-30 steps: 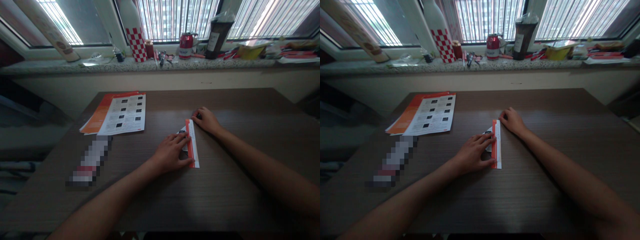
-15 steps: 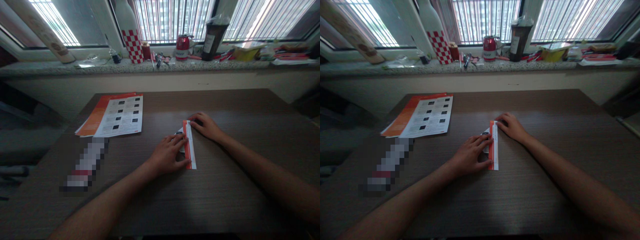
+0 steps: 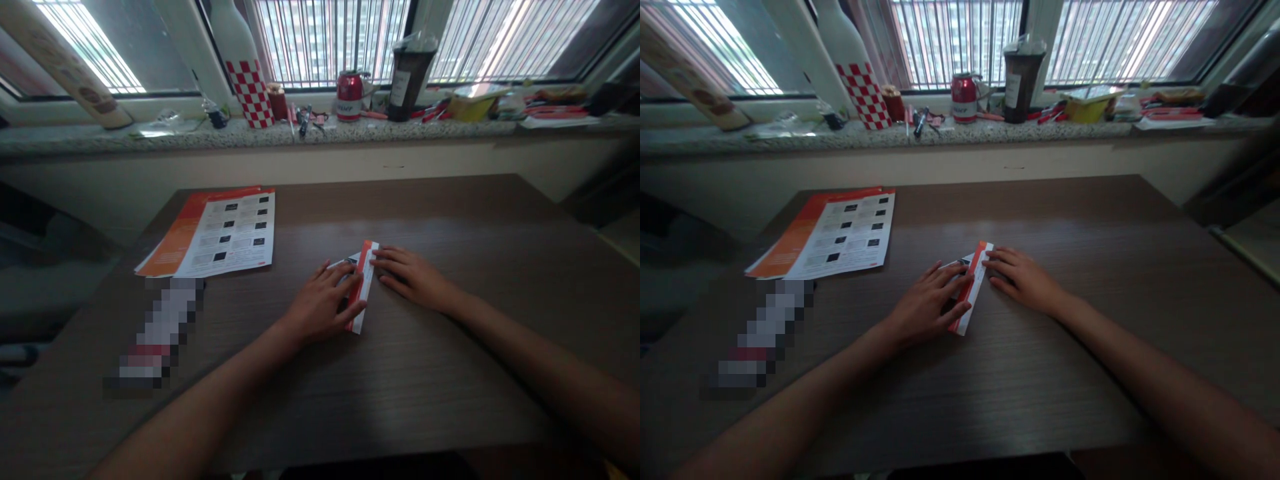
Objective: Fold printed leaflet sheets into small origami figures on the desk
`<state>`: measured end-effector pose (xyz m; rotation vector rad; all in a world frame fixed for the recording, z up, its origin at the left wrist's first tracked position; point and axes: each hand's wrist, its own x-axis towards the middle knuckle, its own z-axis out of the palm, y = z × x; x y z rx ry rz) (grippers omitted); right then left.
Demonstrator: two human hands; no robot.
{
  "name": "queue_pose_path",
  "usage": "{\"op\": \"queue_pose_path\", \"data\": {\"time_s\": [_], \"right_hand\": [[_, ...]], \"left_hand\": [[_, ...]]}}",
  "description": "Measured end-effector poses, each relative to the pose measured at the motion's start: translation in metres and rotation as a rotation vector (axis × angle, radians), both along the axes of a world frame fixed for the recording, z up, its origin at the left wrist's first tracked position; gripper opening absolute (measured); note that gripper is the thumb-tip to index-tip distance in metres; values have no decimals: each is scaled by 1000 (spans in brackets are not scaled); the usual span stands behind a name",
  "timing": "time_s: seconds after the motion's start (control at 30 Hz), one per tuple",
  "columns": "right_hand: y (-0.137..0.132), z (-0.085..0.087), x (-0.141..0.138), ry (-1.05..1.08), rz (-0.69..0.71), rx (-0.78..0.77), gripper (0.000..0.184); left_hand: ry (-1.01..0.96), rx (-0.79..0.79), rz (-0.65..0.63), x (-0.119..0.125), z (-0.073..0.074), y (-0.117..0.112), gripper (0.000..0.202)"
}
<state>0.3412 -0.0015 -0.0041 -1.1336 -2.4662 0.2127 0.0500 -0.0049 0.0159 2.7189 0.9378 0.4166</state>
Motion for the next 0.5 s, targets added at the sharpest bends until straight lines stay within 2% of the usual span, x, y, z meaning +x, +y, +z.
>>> {"op": "queue_pose_path", "data": {"time_s": [0.23, 0.5], "right_hand": [[-20, 8, -4, -37, -45, 42, 36], [-28, 11, -9, 27, -36, 41, 27]], "left_hand": [[45, 83, 148, -5, 3, 2, 45], [-43, 31, 108, -15, 1, 9, 36]]}}
